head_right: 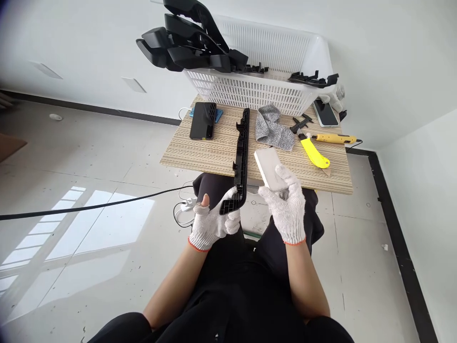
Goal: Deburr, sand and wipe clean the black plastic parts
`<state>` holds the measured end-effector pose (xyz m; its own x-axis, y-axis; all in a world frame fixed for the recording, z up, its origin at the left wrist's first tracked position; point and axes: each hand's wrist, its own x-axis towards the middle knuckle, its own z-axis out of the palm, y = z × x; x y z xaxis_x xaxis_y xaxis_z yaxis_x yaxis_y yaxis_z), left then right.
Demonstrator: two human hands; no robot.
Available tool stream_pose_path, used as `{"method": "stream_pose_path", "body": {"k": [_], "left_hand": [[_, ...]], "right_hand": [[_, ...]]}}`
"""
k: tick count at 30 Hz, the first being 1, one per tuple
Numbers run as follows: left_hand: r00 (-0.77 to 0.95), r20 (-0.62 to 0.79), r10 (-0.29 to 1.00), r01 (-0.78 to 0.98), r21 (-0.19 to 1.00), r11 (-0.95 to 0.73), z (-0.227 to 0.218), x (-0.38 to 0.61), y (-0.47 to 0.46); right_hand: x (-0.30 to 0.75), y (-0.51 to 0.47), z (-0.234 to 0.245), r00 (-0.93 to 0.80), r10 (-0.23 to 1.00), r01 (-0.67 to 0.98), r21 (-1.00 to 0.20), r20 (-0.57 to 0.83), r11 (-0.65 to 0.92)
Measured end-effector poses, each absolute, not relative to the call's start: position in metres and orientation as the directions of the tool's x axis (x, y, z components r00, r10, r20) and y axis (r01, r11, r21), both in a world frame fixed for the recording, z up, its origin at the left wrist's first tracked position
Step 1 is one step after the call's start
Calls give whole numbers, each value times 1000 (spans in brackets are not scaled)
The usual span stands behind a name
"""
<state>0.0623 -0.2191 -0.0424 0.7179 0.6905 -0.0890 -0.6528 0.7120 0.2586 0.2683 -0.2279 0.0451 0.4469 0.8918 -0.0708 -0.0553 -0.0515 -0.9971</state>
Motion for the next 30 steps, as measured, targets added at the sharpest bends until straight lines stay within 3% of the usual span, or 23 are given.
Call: {"method": "stream_pose_path", "body": {"k": [5, 10, 14, 19, 28, 30], "left_hand": [[752, -119, 649, -612, 239, 754, -40, 59, -218], [747, -239, 620, -579, 223, 784, -46, 55, -219], [700, -222, 679, -638, 235, 734, -48, 59, -223], [711, -139, 689, -642, 273, 717, -44, 63, -222], [710, -134, 692, -659, 220, 719, -50, 64, -224], [717, -138, 684, -655, 204, 728, -53, 64, -223]], "right_hand": [[256, -236, 44, 309, 912, -243, -949, -271, -199], [230, -217, 39, 165, 879, -22, -893, -448, -450], [233, -190, 20, 235, 879, 114, -886, -415, -449], [251, -171, 5, 433, 865, 261, -884, -252, -388], [253, -171, -4, 450, 892, 473, -835, -46, -282], [253, -170, -5, 448, 891, 449, -842, -76, -298]]}}
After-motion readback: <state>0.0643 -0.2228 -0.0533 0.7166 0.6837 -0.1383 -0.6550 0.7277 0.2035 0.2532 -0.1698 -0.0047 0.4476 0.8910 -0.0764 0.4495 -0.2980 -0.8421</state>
